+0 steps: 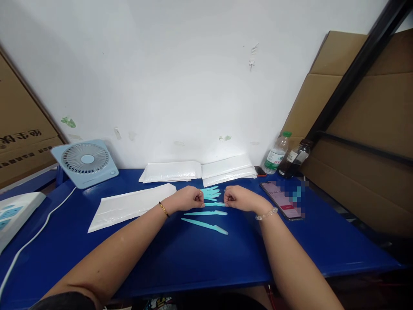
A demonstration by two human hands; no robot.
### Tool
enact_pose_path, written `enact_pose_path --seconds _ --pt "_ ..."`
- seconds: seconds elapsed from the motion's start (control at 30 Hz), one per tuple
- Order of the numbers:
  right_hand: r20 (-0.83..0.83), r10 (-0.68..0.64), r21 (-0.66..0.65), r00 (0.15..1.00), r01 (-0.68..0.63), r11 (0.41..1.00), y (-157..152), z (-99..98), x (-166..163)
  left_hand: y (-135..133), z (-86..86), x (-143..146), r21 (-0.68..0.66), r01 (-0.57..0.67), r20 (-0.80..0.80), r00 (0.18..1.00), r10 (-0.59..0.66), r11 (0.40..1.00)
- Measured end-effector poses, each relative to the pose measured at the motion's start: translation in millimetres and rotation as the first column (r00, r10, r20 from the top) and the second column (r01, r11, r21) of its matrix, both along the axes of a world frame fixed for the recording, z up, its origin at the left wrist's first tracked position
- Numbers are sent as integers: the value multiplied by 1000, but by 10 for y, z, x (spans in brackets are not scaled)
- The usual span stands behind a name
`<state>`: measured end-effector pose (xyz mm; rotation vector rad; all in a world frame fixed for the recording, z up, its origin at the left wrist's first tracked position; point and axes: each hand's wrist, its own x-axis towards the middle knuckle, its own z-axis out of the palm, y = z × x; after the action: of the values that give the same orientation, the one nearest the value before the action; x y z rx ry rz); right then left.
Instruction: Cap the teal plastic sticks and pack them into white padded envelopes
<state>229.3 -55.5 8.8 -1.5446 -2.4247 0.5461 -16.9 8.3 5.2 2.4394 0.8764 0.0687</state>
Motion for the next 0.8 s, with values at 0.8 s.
enact_pose_path --seconds 0.8 --pt "-31 -1 -61 1000 0 998 -1 23 -22 -93 53 48 158 -84 -76 992 97 984"
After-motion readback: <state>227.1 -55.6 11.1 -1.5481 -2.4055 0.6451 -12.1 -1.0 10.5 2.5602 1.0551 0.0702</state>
